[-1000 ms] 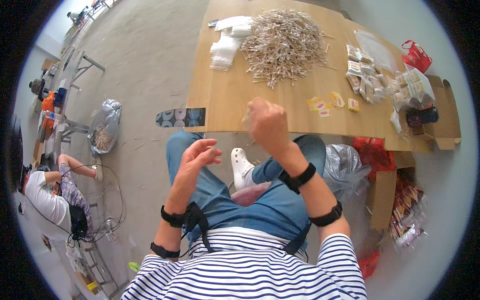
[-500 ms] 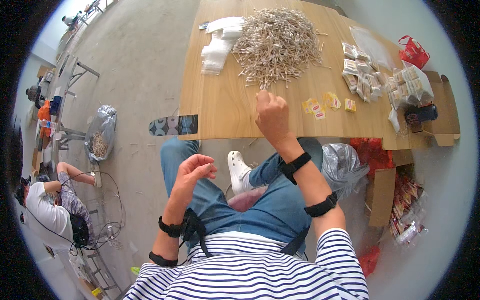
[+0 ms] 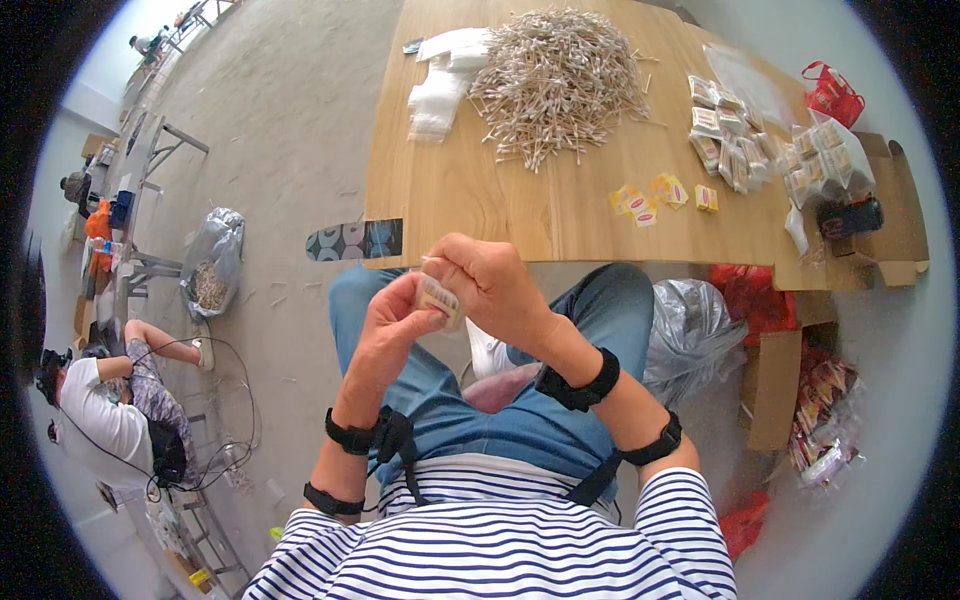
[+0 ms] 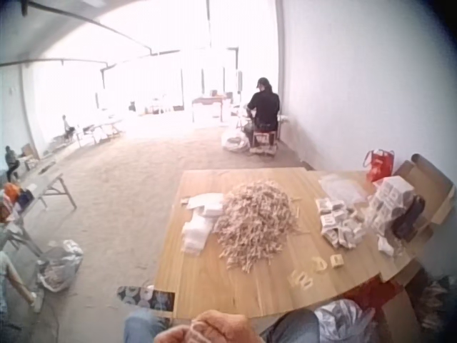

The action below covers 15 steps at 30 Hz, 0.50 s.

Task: Manually organizing and packing cotton swabs into small plastic bags.

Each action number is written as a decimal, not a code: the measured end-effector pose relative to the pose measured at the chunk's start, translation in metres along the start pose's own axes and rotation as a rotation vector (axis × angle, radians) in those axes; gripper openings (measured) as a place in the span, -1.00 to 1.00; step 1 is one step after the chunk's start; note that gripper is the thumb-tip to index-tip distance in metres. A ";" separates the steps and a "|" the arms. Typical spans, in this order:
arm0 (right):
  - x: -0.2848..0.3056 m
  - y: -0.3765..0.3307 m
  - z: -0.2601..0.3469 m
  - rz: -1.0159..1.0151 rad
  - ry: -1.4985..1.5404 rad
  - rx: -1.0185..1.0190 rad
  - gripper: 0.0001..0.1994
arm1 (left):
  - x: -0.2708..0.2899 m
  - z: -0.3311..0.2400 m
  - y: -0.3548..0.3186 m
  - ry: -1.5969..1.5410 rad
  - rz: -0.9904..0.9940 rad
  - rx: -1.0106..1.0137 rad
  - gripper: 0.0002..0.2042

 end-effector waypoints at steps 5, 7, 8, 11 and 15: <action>0.009 -0.008 0.010 -0.058 0.264 -0.120 -0.73 | 0.000 -0.002 -0.011 -0.067 -0.021 -0.029 -0.71; 0.006 -0.014 0.017 -0.018 0.182 -0.036 -0.72 | 0.004 -0.009 -0.013 -0.087 -0.092 -0.054 -0.74; 0.003 -0.016 0.025 0.021 0.100 0.046 -0.70 | 0.004 -0.010 -0.014 -0.071 -0.087 -0.045 -0.74; 0.004 -0.015 0.035 0.010 0.114 0.039 -0.77 | 0.007 -0.009 -0.017 -0.039 -0.071 -0.051 -0.75; 0.004 -0.012 0.035 -0.004 0.101 0.018 -0.86 | 0.002 -0.012 -0.017 0.008 -0.044 -0.074 -0.76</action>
Point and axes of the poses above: each hand's wrist, its own y-axis towards the middle knuckle, its own x-axis out of the back of the hand, z = x × y, the point moved 6 cm from there along y, towards the middle knuckle, and after that the axes turned 13 degrees about y, right-handed, at the moved point
